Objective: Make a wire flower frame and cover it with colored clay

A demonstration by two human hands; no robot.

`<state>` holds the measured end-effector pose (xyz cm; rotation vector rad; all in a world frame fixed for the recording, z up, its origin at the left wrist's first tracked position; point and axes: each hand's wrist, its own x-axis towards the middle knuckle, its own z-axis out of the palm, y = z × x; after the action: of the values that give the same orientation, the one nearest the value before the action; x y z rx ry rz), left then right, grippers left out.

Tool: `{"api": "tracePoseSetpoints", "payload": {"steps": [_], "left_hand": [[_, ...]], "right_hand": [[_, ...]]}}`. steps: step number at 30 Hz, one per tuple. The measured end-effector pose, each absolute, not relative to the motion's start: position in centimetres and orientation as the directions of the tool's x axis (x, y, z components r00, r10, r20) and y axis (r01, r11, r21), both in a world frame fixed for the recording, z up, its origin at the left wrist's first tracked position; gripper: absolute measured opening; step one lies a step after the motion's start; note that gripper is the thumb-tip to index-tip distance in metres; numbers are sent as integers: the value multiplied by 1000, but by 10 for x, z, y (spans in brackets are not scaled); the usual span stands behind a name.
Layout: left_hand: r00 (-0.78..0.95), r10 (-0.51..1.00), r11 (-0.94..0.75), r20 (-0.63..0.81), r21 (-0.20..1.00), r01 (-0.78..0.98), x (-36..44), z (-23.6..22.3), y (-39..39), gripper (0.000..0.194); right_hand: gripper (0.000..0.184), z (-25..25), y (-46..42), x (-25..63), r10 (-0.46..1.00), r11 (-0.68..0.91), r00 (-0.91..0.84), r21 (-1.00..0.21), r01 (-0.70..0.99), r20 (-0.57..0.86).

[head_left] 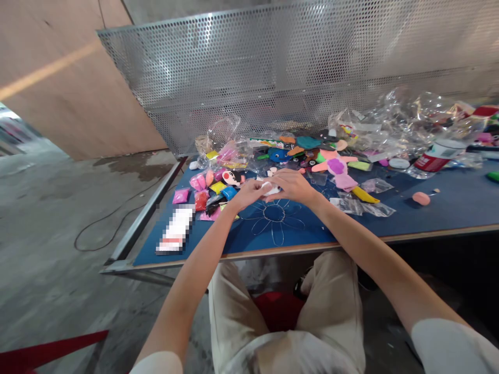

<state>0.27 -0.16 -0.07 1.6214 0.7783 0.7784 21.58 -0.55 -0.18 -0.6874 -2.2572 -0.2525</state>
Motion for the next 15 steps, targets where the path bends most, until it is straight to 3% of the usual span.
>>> {"api": "tracePoseSetpoints", "payload": {"steps": [5,8,12,15], "left_hand": [[592,805,130,47,959,-253,19,9,-8,71],[487,874,234,-7,882,-408,32,16,-13,68],[259,966,149,-6,832,-535,44,20,-25,53],[252,964,68,89,830,-554,47,20,-39,46]], "right_hand": [[52,-8,-1,211,403,775,-432,-50,630,807],[62,-12,-8,196,404,785,-477,-28,619,780],[96,-7,-17,180,415,809,-500,-57,585,760],[104,8,-19,177,414,818,-416,-131,559,810]]}}
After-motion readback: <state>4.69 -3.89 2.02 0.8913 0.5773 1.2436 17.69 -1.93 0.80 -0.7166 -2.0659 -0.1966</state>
